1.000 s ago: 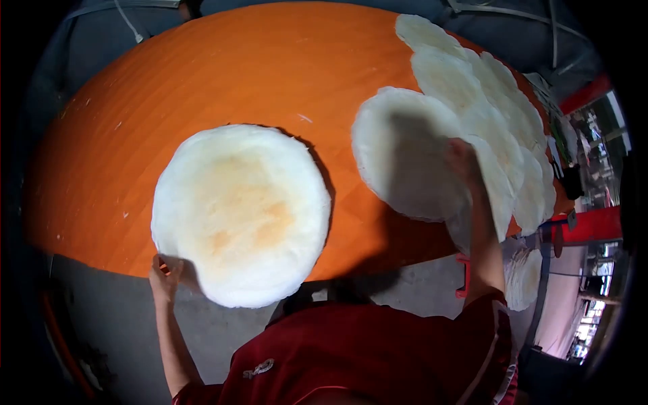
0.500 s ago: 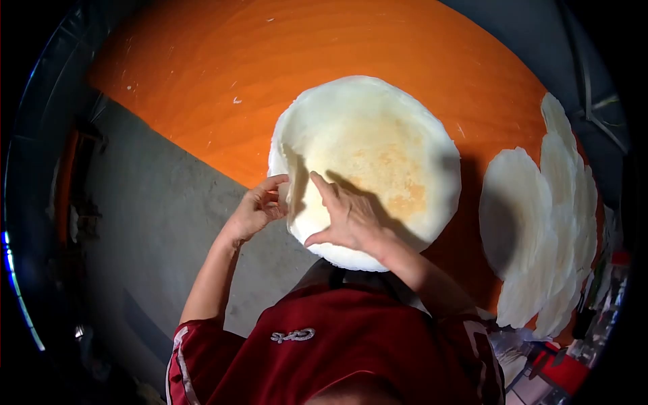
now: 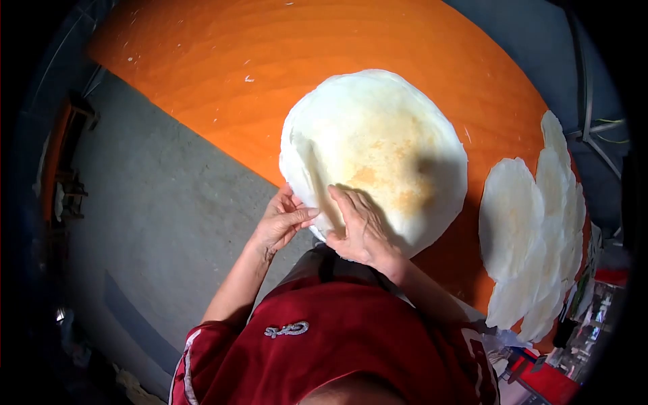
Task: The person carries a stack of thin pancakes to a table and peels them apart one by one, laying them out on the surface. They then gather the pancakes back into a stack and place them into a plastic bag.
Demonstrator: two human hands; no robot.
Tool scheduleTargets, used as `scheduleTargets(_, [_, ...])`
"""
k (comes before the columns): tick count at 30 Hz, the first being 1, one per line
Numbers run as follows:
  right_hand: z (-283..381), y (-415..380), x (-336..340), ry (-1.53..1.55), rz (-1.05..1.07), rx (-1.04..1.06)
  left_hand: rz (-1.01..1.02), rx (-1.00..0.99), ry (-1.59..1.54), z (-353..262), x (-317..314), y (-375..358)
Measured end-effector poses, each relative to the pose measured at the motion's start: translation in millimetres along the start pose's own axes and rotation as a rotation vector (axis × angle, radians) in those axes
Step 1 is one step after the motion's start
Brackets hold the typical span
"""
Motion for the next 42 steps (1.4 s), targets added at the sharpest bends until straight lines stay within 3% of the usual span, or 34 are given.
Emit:
scheduleTargets(2, [8.0,-1.0,5.8,0.018,-0.078,-0.002,0.031,-0.057,0.047,-2.3,-5.7,1.0])
scheduleTargets(5, [-3.9,0.0,18.9,0.363,0.005,-0.090,0.104,-0.107,0.014,-9.0,-22.5,6.8])
scheduleTargets(6, [-11.2,-1.8,21.2,0.397,-0.125,-0.045,0.087,-0.118,-0.008,-8.5,-27.4,9.7])
scheduleTargets(10, [-26.5,6.2,38.0,0.549,-0.024,-0.114,0.097,-0.186,-0.074,3.4,-24.3,23.9])
scheduleTargets(14, [-42.5,12.4,36.9,0.904,0.034,-0.136,0.037,-0.204,-0.067,2.4,-26.6,23.1])
scheduleTargets(26, [-56.8,14.5,51.0,0.735,0.119,-0.122,-0.094,-0.286,0.031,-2.4,-56.1,19.0])
scheduleTargets(30, [-46.4,12.4,55.4,0.722,0.085,-0.122,-0.155,-0.306,0.219,3.6,-53.4,22.0])
scheduleTargets(33, [-7.6,9.6,63.3,0.531,0.098,-0.198,-0.219,-0.331,0.249,4.7,-51.5,19.2])
scheduleTargets(34, [13.6,6.8,65.4,-0.009,-0.042,-0.060,-0.261,-0.342,0.273,4.0,-50.3,14.2])
scheduleTargets(35, [29.0,7.2,57.8,-0.270,0.179,-0.090,-0.269,-0.350,0.296,4.2,-52.1,16.9])
scheduleTargets(38, [17.1,20.1,35.9,-0.165,0.190,0.025,-0.373,-0.286,0.494,5.8,-36.4,11.2])
scheduleTargets(39, [16.0,12.4,51.9,-0.118,-0.037,0.167,-0.394,-0.278,0.468,2.6,-40.8,8.7])
scheduleTargets(41, [-4.8,24.4,82.4,-0.028,0.059,-0.010,-0.388,-0.245,0.302,3.2,-26.4,2.0])
scheduleTargets(42, [-27.7,30.6,99.9,0.085,-0.001,0.000,-0.390,-0.263,0.261,5.1,-22.4,1.5])
Point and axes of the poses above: each hand's wrist, its own y-axis towards the middle knuckle, its own x-axis out of the back of the hand, z = x × y, the point moved 4 cm from there along y, towards the middle knuckle, and after that the axes turned 10 degrees about z, right-handed, at the moved point
